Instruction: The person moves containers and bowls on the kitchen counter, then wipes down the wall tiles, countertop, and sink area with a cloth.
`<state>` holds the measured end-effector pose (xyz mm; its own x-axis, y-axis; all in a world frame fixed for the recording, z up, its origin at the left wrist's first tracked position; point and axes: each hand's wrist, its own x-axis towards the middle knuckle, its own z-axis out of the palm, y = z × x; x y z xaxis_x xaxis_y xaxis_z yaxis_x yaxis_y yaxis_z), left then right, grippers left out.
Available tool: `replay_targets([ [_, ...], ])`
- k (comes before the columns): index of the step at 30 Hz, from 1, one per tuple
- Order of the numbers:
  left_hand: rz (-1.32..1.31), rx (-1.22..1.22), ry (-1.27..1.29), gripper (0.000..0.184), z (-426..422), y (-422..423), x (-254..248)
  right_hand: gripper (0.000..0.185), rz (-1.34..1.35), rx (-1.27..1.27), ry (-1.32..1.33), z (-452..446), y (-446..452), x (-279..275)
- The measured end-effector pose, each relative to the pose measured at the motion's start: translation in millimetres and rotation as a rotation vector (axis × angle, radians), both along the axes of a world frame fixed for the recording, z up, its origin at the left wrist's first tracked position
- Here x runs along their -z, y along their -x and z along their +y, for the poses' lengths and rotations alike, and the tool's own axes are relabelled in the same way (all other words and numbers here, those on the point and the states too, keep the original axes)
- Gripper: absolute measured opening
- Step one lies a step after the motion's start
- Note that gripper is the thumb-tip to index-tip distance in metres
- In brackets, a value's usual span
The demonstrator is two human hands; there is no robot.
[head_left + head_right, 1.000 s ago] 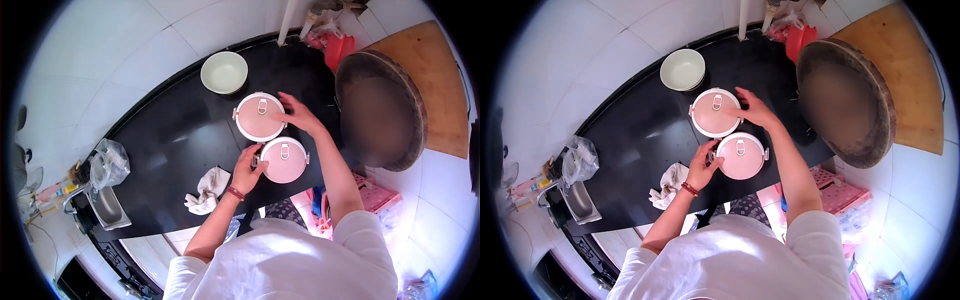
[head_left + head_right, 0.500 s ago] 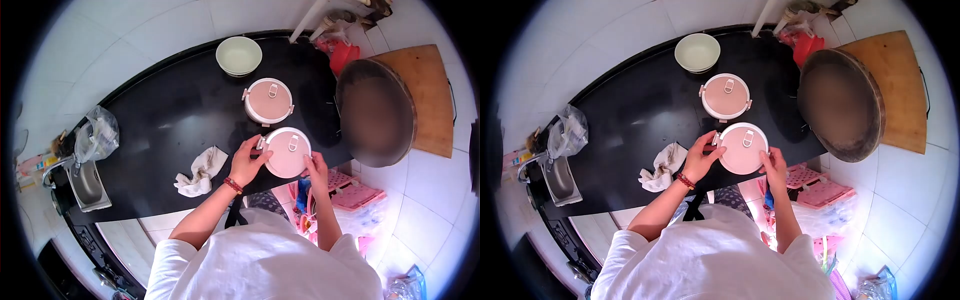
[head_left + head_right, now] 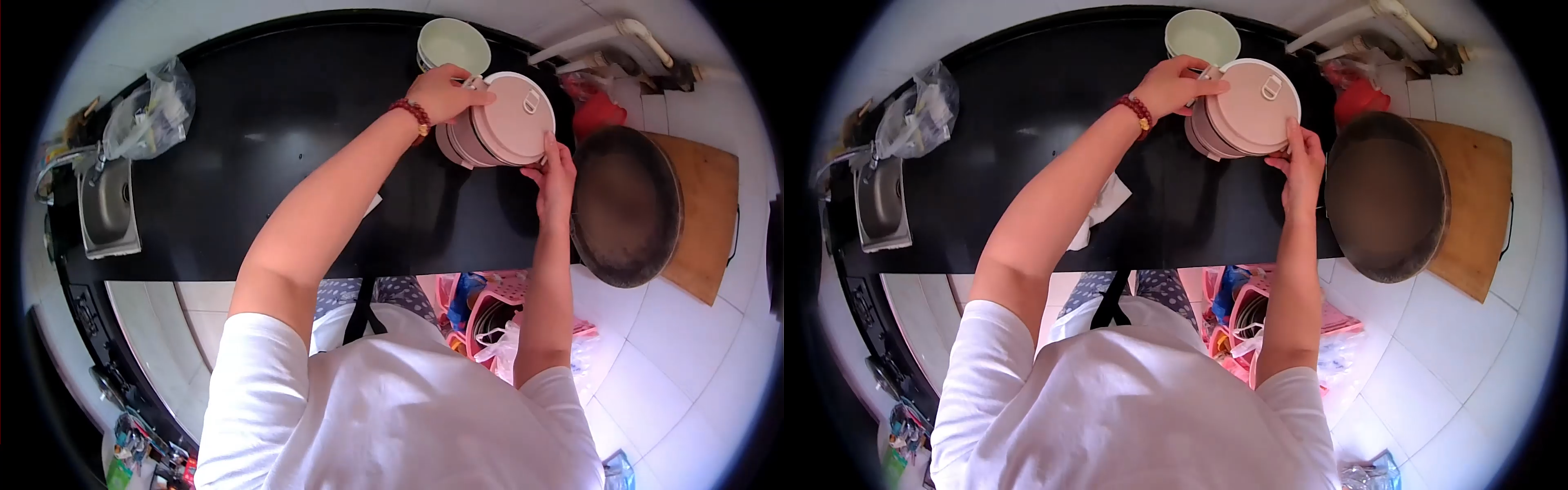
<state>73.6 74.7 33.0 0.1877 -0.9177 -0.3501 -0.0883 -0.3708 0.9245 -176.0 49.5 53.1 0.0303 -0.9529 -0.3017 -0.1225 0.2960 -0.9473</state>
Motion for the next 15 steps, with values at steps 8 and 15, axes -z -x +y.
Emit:
replay_targets([
  [8, -0.166, 0.064, 0.005, 0.076, 5, 6, -23, 0.036, -0.021, 0.019, -0.068, 5, 14, 2],
  [15, -0.059, -0.015, 0.012, 0.078, 4, 5, -7, 0.044, 0.028, -0.019, -0.136, 7, 11, -2],
])
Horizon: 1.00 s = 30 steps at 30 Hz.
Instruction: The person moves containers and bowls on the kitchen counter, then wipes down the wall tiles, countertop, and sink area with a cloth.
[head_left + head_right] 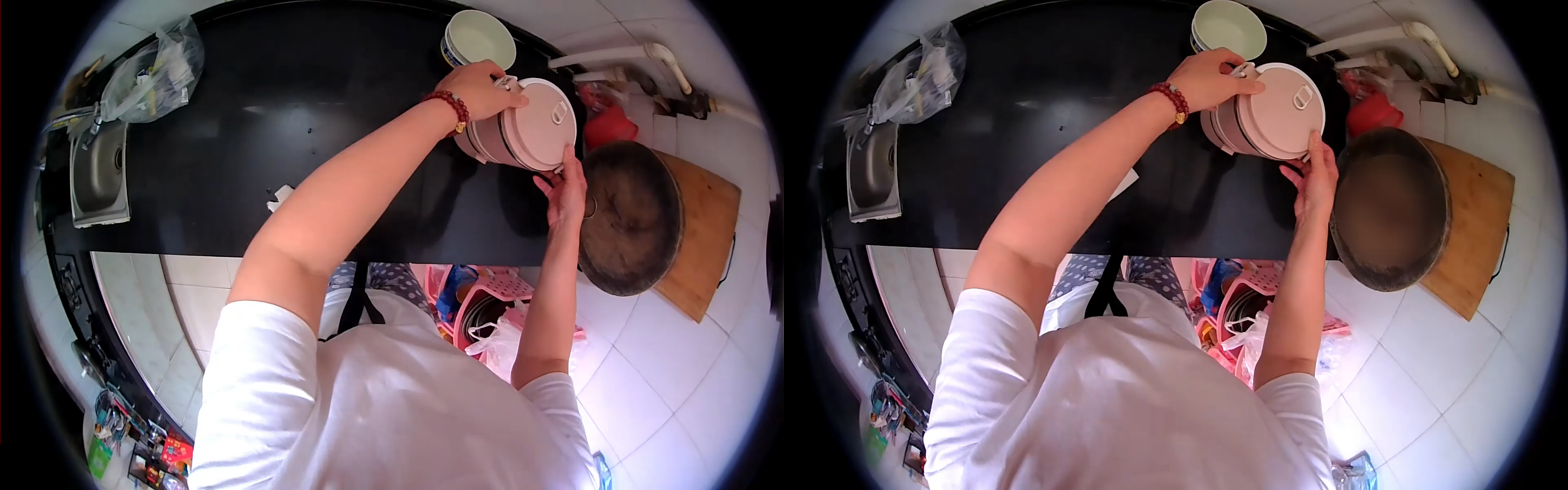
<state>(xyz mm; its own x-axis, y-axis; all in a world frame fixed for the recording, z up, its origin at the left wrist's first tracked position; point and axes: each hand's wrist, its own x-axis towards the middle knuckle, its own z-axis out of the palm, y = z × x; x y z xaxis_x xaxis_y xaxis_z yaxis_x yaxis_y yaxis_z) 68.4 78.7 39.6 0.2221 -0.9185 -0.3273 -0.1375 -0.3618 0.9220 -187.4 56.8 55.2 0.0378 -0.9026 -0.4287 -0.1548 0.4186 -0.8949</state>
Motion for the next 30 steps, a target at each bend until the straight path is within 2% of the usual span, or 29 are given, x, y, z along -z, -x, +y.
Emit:
replay_targets([
  [4, -0.077, -0.029, 0.033, 0.074, 2, 6, 3, 0.047, 0.018, -0.009, -0.053, -3, 1, -1],
  [7, 0.041, -0.035, 0.010, 0.072, -2, 5, 11, 0.048, 0.067, -0.037, -0.042, -2, -1, -6],
  [8, 0.096, -0.016, 0.006, 0.075, -5, 4, 15, 0.049, 0.082, -0.045, -0.044, -1, -2, -10],
  [9, 0.157, 0.023, -0.028, 0.085, -6, 1, 14, 0.049, 0.083, -0.048, -0.039, 0, -3, -13],
  [11, 0.238, -0.064, -0.115, 0.094, 4, 3, -7, 0.050, 0.081, -0.058, -0.053, 0, -2, -13],
  [13, 0.044, -0.056, -0.045, 0.101, -1, 3, 3, 0.052, 0.085, -0.081, -0.061, -1, -1, -13],
  [15, 0.063, -0.051, -0.030, 0.104, -3, 4, 9, 0.061, 0.079, -0.090, -0.075, -1, 0, -13],
  [18, 0.101, -0.102, -0.010, 0.107, 5, 11, -1, 0.071, -0.196, 0.028, -0.110, 4, 9, -15],
  [19, 0.111, -0.120, -0.019, 0.109, 9, 11, -3, 0.073, -0.197, 0.084, -0.093, 7, 14, -9],
  [20, 0.129, -0.109, -0.032, 0.108, 16, 12, -4, 0.075, -0.197, 0.138, -0.076, 10, 20, 4],
  [21, 0.160, -0.138, -0.024, 0.098, 24, 11, 1, 0.078, -0.197, 0.190, -0.061, 15, 26, 17],
  [22, 0.190, -0.170, -0.015, 0.088, 35, 10, 13, 0.068, -0.153, 0.227, -0.038, 25, 30, 30],
  [24, 0.072, -0.146, 0.096, 0.063, 70, -3, 62, 0.034, -0.051, 0.228, -0.053, 52, 42, 72],
  [25, -0.110, -0.108, 0.101, 0.046, 98, -9, 63, 0.021, -0.025, 0.207, -0.066, 73, 46, 90],
  [27, -0.669, -0.014, 0.177, 0.038, 159, -15, 56, 0.016, 0.015, 0.066, -0.204, 116, 53, 120],
  [28, -0.782, 0.051, 0.156, 0.043, 191, -21, 64, 0.017, 0.016, 0.003, -0.241, 138, 57, 141],
  [30, -0.850, 0.119, 0.007, 0.064, 248, -26, 87, 0.013, -0.011, 0.001, -0.309, 177, 51, 158],
])
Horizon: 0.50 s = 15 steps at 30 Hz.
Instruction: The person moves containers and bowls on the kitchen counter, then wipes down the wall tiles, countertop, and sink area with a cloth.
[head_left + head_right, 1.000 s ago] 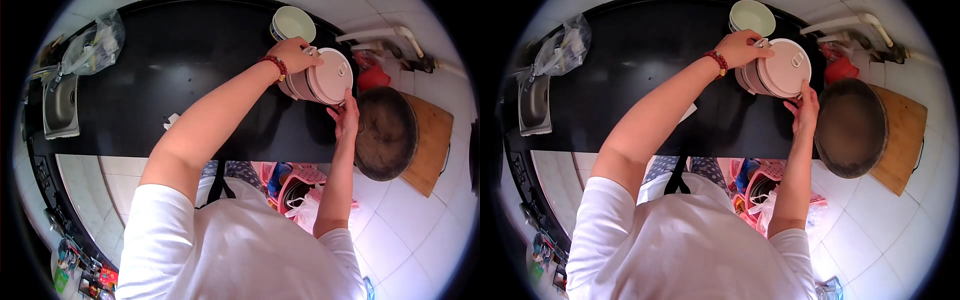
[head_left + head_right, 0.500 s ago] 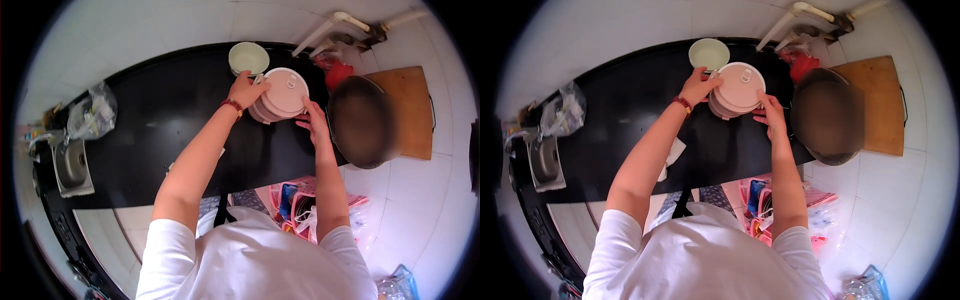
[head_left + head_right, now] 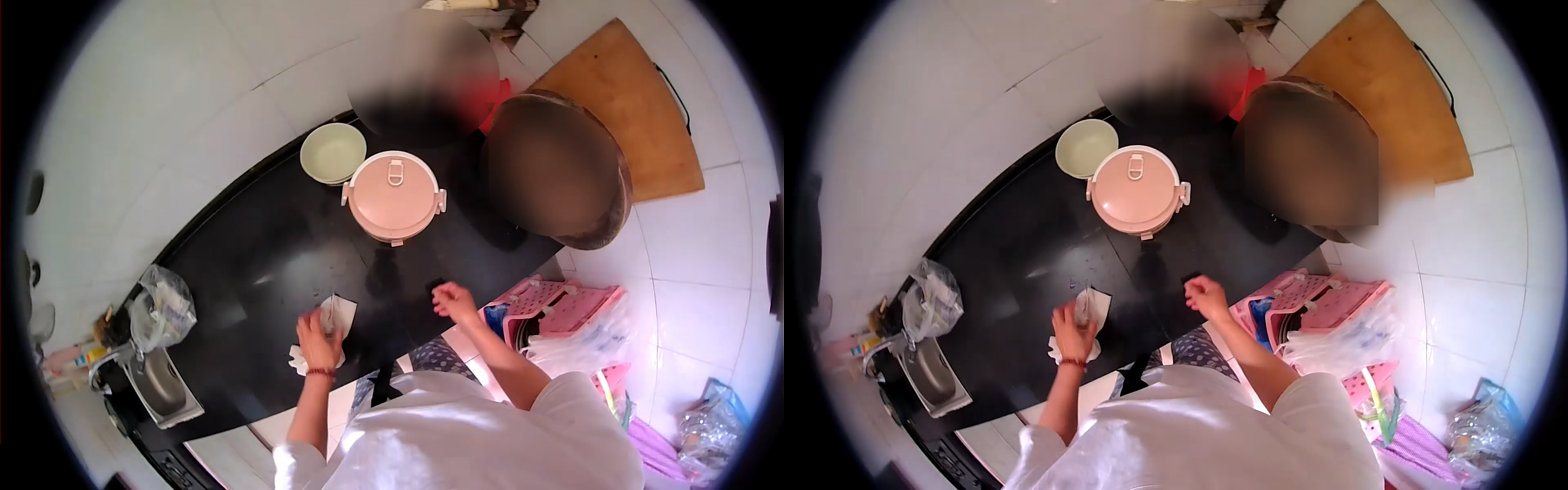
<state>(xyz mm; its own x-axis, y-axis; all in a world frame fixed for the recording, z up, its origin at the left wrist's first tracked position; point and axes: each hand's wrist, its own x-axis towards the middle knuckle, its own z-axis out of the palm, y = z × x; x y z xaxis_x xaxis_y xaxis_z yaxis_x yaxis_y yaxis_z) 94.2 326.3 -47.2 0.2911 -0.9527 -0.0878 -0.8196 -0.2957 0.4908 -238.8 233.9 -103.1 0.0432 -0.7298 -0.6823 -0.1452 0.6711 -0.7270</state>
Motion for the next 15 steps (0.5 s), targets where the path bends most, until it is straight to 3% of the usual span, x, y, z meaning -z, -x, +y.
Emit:
replay_targets([
  [4, 0.063, -0.102, -0.121, 0.063, 29, 4, 13, 0.016, 0.034, -0.102, -0.122, 41, -27, 4],
  [7, 0.349, -0.129, -0.102, 0.051, 18, -1, 46, 0.030, -0.014, -0.231, -0.036, 41, -48, -14],
  [9, 0.702, -0.221, -0.090, 0.045, 9, 10, 61, 0.043, -0.079, -0.252, 0.040, 34, -63, -40],
  [11, 0.991, -0.328, -0.229, 0.041, -19, 40, 24, 0.064, -0.114, -0.240, 0.058, 34, -74, -58],
  [12, 1.008, -0.303, -0.263, 0.044, -29, 57, 8, 0.074, -0.190, -0.266, 0.048, 33, -75, -80],
  [13, 1.206, -0.325, -0.283, 0.047, -38, 76, -15, 0.066, -0.142, -0.286, 0.380, 44, -81, -60],
  [15, 1.466, -0.337, -0.391, 0.045, -51, 101, -51, 0.057, 0.027, -0.154, 0.478, 57, -80, -63],
])
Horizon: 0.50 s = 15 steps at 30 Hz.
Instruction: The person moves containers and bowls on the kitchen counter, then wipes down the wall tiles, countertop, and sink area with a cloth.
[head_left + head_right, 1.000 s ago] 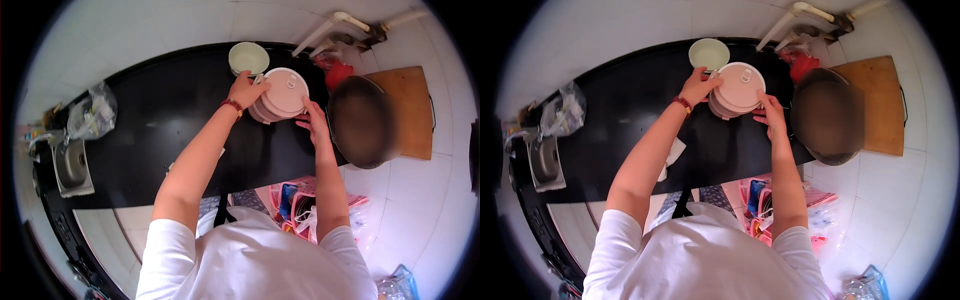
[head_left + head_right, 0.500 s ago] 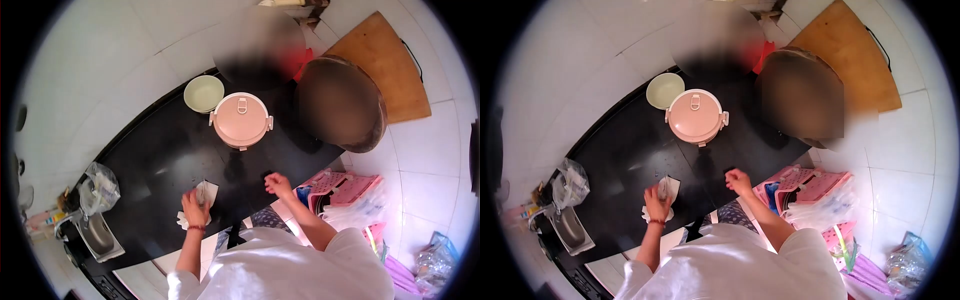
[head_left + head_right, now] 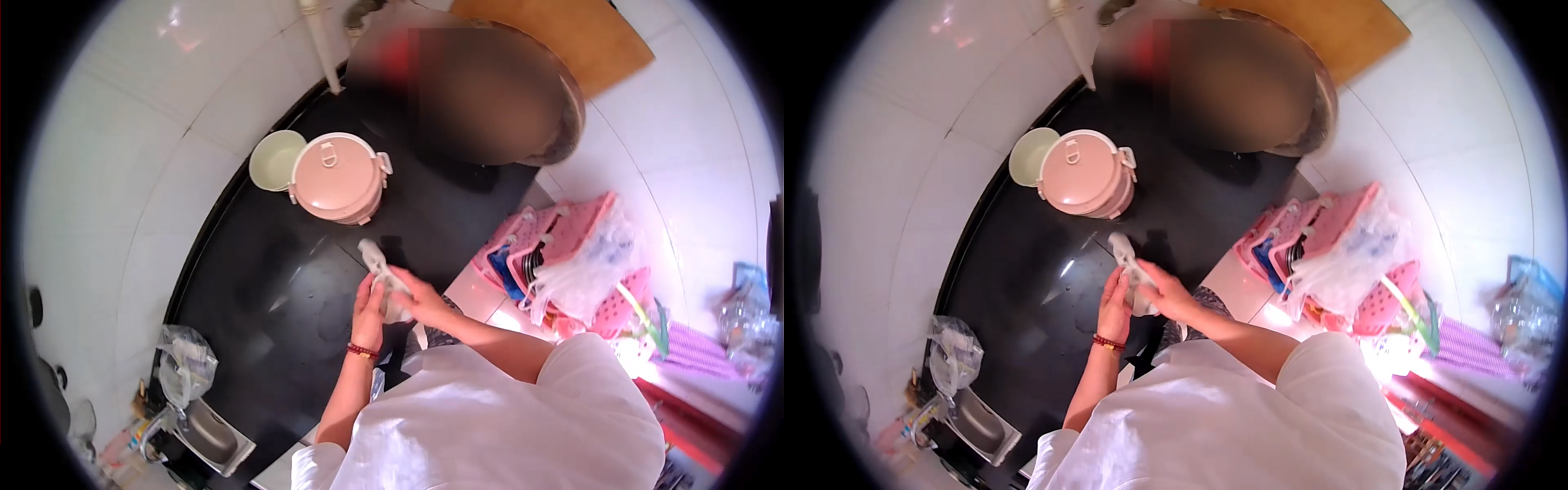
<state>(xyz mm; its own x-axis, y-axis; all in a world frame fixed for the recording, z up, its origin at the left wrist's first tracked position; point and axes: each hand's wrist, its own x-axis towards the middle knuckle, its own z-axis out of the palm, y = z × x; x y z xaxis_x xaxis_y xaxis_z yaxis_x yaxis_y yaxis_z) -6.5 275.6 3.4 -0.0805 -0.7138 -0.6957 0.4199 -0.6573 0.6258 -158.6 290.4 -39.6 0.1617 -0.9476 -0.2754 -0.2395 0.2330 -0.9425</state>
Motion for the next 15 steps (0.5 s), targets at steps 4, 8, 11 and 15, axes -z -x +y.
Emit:
replay_targets([
  [4, -0.038, 0.259, 0.156, 0.040, 6, 10, 11, 0.031, -0.156, 0.523, -0.134, 3, 49, -8],
  [8, -0.123, 0.424, 0.071, 0.031, 21, -15, 33, 0.027, -0.142, 0.898, 0.095, -2, 111, -62],
  [11, -0.186, 0.406, 0.024, 0.029, 33, -33, 41, 0.031, 0.094, 0.970, 0.301, -25, 165, -60],
  [15, -0.288, 0.316, -0.035, 0.026, 39, -44, 42, 0.040, 0.715, 0.984, 0.405, -107, 290, 54],
])
